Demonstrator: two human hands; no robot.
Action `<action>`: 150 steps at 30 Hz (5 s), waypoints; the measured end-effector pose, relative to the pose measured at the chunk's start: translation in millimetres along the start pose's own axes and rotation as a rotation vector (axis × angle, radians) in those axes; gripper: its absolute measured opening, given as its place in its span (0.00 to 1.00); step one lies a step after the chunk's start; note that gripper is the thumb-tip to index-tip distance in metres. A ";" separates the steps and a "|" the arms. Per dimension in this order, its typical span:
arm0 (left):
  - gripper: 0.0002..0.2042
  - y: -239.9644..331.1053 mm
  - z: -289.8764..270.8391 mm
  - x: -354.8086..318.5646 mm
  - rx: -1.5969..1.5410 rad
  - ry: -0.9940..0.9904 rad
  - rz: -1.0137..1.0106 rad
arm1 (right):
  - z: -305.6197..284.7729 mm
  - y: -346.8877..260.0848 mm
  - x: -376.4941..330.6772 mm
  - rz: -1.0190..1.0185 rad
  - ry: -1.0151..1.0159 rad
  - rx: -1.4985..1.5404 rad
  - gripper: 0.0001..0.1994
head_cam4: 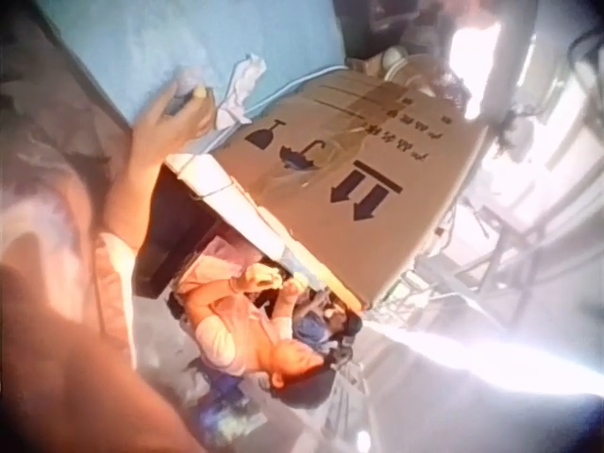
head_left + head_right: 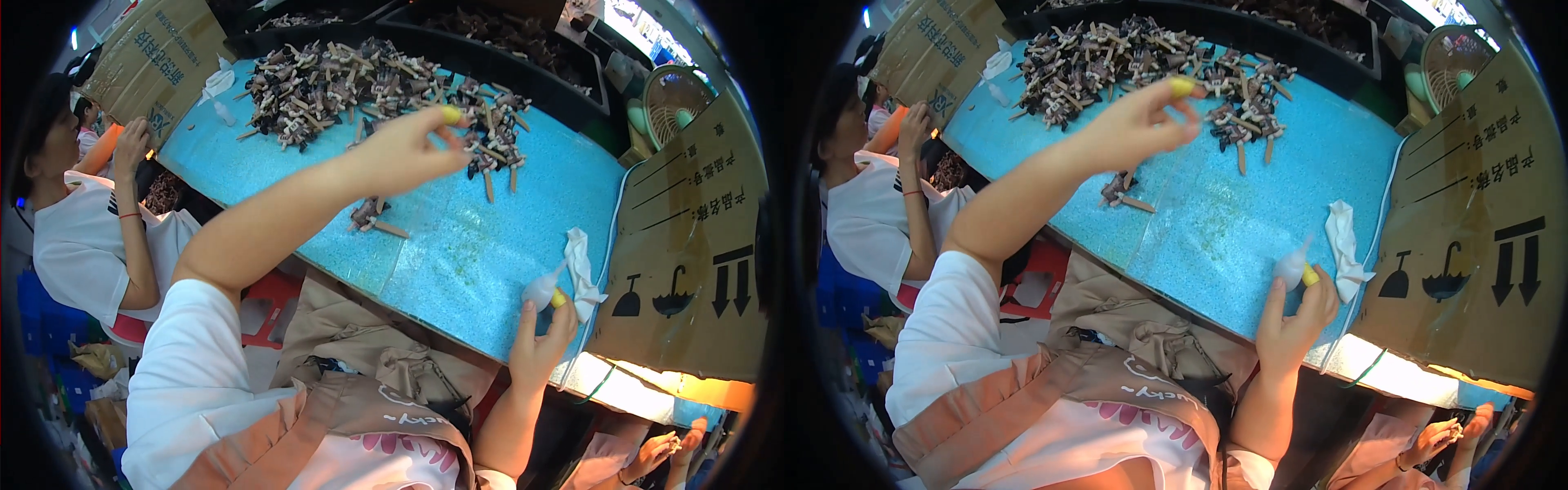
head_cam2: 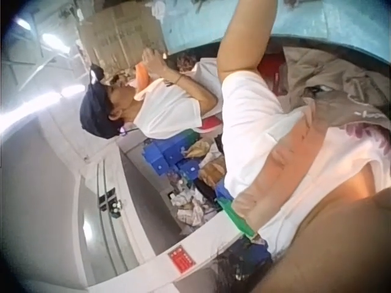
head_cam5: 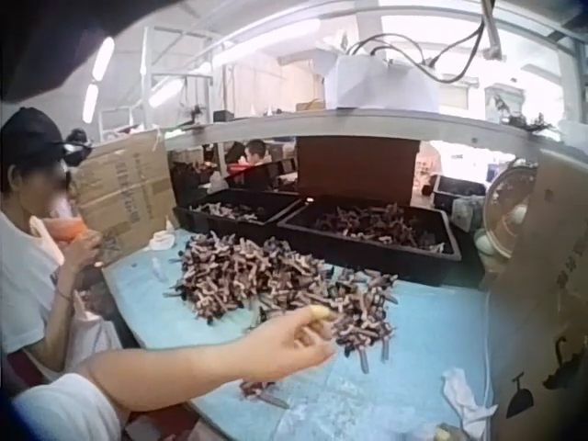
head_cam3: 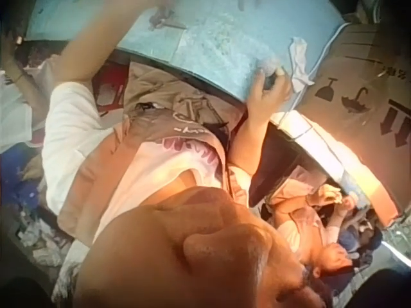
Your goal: The person assembles small action figures by applying glue from a bottle onto the parts and attaching the pieces together by hand.
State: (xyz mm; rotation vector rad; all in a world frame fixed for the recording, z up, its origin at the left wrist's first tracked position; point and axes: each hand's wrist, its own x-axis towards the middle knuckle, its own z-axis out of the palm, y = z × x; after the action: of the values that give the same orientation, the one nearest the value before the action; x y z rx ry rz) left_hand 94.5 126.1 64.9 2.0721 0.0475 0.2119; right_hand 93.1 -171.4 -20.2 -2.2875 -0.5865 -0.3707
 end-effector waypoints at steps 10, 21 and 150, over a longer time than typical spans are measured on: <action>0.23 -34.7 5.5 -101.6 0.566 0.118 -0.059 | -0.7 9.7 -7.2 0.150 0.168 0.688 0.15; 0.14 0.2 61.1 -78.3 -1.032 -0.110 -0.439 | -28.4 -18.9 -18.3 0.483 -0.102 1.751 0.20; 0.15 -7.9 128.9 -81.2 -0.361 -0.149 0.183 | -27.2 -20.2 -21.6 0.451 0.332 0.930 0.18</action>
State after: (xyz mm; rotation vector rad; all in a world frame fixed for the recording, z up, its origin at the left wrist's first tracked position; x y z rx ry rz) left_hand 37.0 8.7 -13.8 1.7258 -0.2550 0.1634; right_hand 61.8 -184.8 1.3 -1.3559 -0.0228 -0.1829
